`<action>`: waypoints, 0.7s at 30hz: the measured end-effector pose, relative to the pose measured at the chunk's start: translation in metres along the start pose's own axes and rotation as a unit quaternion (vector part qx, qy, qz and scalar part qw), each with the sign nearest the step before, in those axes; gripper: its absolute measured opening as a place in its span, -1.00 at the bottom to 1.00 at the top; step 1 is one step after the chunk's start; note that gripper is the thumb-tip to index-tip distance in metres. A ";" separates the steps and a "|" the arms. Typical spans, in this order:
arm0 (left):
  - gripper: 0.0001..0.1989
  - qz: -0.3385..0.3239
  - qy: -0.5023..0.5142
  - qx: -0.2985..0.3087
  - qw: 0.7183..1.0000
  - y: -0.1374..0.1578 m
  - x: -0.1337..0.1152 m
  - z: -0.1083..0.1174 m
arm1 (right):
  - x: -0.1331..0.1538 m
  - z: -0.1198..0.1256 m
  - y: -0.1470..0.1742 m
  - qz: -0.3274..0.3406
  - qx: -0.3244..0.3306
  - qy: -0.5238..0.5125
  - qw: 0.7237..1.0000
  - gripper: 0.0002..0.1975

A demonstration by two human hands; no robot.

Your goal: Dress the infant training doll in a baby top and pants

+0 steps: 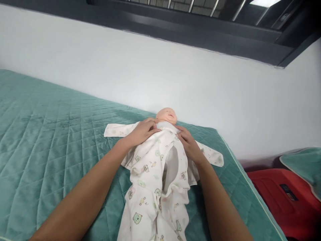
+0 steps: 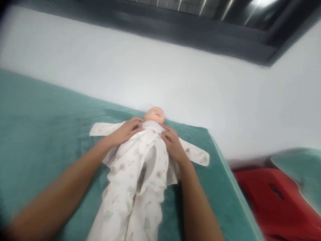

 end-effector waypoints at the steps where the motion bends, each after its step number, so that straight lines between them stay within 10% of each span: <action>1: -0.69 0.008 0.007 0.011 1.000 0.000 0.001 0.000 | -0.001 0.000 0.000 -0.004 0.012 -0.011 1.000 -0.61; 21: -0.79 0.125 -0.120 -0.101 0.980 -0.026 0.041 0.010 | -0.019 0.004 -0.042 -0.111 -0.097 0.189 0.971 -0.52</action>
Point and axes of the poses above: each hand's wrist, its own y-axis away from the middle knuckle, its own z-axis out of the back of the hand, x = y × z, the point moved 8 cm from there along -y, towards the middle knuckle, and after that the axes turned 4 degrees about -z, right-handed, at the moved point
